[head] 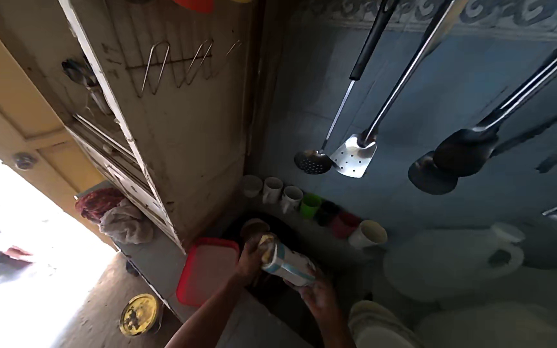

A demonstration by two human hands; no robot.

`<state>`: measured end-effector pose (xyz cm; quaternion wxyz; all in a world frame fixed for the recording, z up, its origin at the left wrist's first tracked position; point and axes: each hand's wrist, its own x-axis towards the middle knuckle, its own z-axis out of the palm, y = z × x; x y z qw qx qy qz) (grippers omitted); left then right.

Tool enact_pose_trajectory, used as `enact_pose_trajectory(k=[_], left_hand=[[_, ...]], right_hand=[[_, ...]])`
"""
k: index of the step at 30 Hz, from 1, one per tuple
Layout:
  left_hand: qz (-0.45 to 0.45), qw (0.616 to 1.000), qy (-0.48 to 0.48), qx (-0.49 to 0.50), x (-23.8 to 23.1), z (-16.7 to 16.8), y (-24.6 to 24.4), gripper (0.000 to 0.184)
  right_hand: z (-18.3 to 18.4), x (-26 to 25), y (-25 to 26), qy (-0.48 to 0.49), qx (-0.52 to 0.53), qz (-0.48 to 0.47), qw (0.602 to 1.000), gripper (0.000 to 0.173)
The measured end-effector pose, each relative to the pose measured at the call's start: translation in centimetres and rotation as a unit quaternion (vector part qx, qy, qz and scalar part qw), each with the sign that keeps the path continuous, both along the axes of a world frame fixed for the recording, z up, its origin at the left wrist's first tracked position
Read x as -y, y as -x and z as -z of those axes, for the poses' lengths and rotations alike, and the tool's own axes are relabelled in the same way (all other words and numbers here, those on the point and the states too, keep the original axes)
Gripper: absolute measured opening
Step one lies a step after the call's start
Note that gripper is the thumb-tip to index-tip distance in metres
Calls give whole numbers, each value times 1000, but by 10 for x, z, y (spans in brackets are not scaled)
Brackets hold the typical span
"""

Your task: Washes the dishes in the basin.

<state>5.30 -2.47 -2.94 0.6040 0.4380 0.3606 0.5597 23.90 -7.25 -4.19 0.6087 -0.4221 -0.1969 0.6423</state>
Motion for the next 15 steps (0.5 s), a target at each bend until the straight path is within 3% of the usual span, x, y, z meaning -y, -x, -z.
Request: enact_pose_trajectory(k=[2,3,8,10,12,15], left_hand=[[6,991,88,105,-1,-1,-2,33],[38,987,88,128,-1,2,-1,36],[183,974,-102,87,-7,10,13,42],[126,982,-99,100,-11,2,7,27],[22,989,-31,140,-14,-5,-7,17],[-57,948,154,274,-10,-6,-24,32]], right_hand=[[-2,-1,3,4,-30,12,999,30],[-2,-2,2,8,-36,16,999,31],[-12,-1,-11,72,26,-20,997,31],[-16,1,-9,80,22,-22,996,29],[-14,3,-2,65,-13,-11,998,32],[-1,9,12,23,-101,-4,995,37]])
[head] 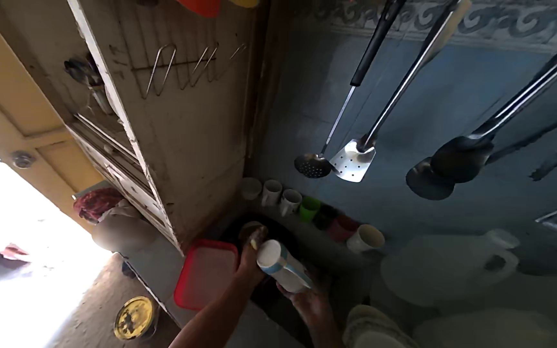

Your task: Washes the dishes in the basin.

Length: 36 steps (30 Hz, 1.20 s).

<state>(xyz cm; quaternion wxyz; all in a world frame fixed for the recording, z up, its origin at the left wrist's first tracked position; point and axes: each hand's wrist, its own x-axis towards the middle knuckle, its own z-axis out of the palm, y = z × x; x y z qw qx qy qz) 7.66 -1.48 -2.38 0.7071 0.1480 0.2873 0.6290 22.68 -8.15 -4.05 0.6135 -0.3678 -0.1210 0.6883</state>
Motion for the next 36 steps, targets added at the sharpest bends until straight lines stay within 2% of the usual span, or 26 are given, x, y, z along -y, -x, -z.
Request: enact_pose_trajectory(k=[1,2,4,6,8,9,11,14,16,17,19,21,23,25,27,28,29,31,32,34,36], left_hand=[[2,998,48,30,8,0,-5,35],[8,996,82,18,17,3,-12,38],[3,991,98,-94,34,14,-29,40],[8,973,4,-232,55,27,-39,53],[0,920,-105,-378,62,33,-45,75],[1,894,-144,-424,58,35,-45,86],[21,866,-166,-471,42,27,-37,90],[-7,896,-68,-439,11,4,-26,64],[-12,908,-26,-417,6,0,-26,57],[-5,906,-43,-422,11,3,-27,62],[20,889,-112,-443,30,16,-32,84],[31,880,-155,-448,47,29,-36,93],[1,908,-154,-391,48,34,-36,91],[-63,934,-121,-329,34,20,-32,79],[-47,951,-126,-277,14,3,-15,56],[12,947,-162,-276,5,-3,-3,46],[85,927,-211,-297,-4,-9,10,40],[218,860,-260,-382,-16,-28,23,38],[252,831,-254,-426,-18,-39,24,36],[255,797,-203,-509,-20,-52,19,37],[239,788,-140,-549,-25,-53,14,43]], right_hand=[[5,3,5,-20,-34,-2,999,38],[8,5,10,-29,-59,3,998,36],[3,6,18,-28,-58,20,998,33],[-12,8,26,-12,-12,48,999,33],[-24,9,34,10,8,88,996,32],[-26,8,38,26,4,103,994,31],[-25,8,40,60,-9,99,993,28],[-12,14,40,87,-48,47,994,32],[-9,17,41,103,-66,38,992,31],[-10,16,41,100,-61,38,992,30],[-10,14,39,83,-34,47,995,28],[-13,15,37,68,-23,64,995,32],[-14,17,35,81,-22,64,994,32],[-18,21,34,85,-8,52,995,32],[-19,23,28,72,-11,49,996,35],[-19,23,23,68,3,55,996,36],[-19,22,18,65,33,63,995,34],[-25,17,9,63,107,75,989,30],[-28,15,7,68,137,79,985,30],[-34,13,7,68,179,86,978,34],[-38,13,9,68,198,95,973,37]])
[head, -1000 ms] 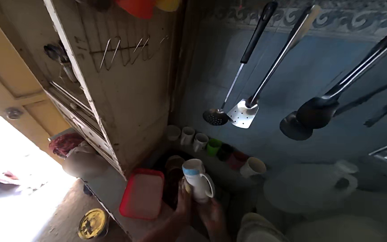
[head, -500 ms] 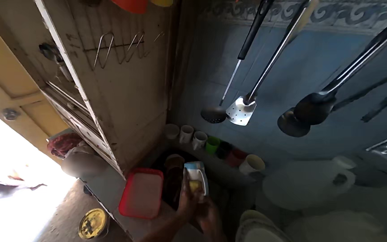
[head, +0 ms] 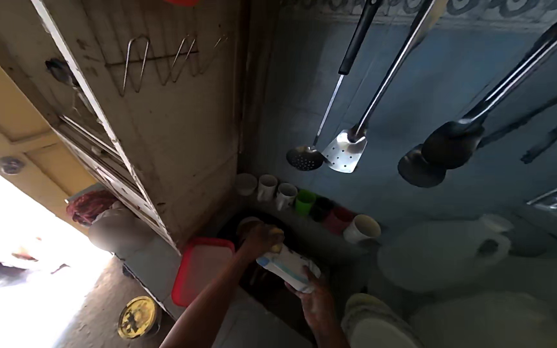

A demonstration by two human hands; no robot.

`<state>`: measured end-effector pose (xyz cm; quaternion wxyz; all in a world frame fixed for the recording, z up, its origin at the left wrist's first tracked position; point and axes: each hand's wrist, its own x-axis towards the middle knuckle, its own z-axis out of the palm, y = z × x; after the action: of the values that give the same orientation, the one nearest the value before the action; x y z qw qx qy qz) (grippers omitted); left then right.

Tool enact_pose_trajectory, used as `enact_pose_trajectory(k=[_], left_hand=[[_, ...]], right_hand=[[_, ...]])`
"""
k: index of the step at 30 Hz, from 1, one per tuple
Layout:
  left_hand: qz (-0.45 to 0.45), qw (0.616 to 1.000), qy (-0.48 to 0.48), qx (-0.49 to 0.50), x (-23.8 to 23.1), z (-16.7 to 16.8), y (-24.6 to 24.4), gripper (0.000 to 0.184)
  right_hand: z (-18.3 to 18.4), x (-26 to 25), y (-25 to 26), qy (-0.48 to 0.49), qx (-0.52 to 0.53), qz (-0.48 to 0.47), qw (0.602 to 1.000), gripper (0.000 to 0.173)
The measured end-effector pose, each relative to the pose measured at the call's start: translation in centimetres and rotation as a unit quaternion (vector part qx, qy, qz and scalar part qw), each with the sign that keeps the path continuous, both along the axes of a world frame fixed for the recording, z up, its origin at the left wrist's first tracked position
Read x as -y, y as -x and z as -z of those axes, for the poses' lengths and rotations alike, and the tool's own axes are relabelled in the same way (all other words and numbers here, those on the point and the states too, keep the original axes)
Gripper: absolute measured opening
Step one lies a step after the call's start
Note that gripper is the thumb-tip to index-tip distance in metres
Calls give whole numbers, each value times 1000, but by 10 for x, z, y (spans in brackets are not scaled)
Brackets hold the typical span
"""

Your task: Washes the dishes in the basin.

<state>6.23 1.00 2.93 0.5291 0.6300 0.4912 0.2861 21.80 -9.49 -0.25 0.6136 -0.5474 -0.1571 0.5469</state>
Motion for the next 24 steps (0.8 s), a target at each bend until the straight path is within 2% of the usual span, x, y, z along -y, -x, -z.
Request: enact_pose_trajectory(k=[2,5,7,8,10,12,14,16,18,21,24], left_hand=[[13,1000,6,17,-2,7,2,45],[169,978,-7,124,-4,24,16,43],[204,966,1,160,-7,28,18,43],[175,972,16,158,-7,30,17,39],[47,984,81,150,-7,35,11,34],[-81,967,136,200,-8,46,4,31],[-140,917,184,325,-4,59,1,32],[-148,834,229,479,4,74,-5,45],[-160,771,222,574,10,87,-14,49],[-241,718,210,618,20,91,-20,48],[-307,688,235,614,30,92,-20,50]], right_hand=[[-1,-1,-1,14,-16,9,1000,37],[3,-6,-13,54,-58,0,997,35],[4,-8,-19,63,-58,-19,996,35],[4,-8,-19,65,-59,-26,996,36],[3,-9,-15,73,-66,-31,995,36],[2,-7,-7,77,-85,-32,993,34],[8,-6,-1,72,-115,-27,990,32],[15,-5,3,75,-155,-15,985,32],[17,-3,9,88,-195,5,977,33],[22,1,13,87,-224,5,971,33],[27,2,15,78,-270,14,960,32]])
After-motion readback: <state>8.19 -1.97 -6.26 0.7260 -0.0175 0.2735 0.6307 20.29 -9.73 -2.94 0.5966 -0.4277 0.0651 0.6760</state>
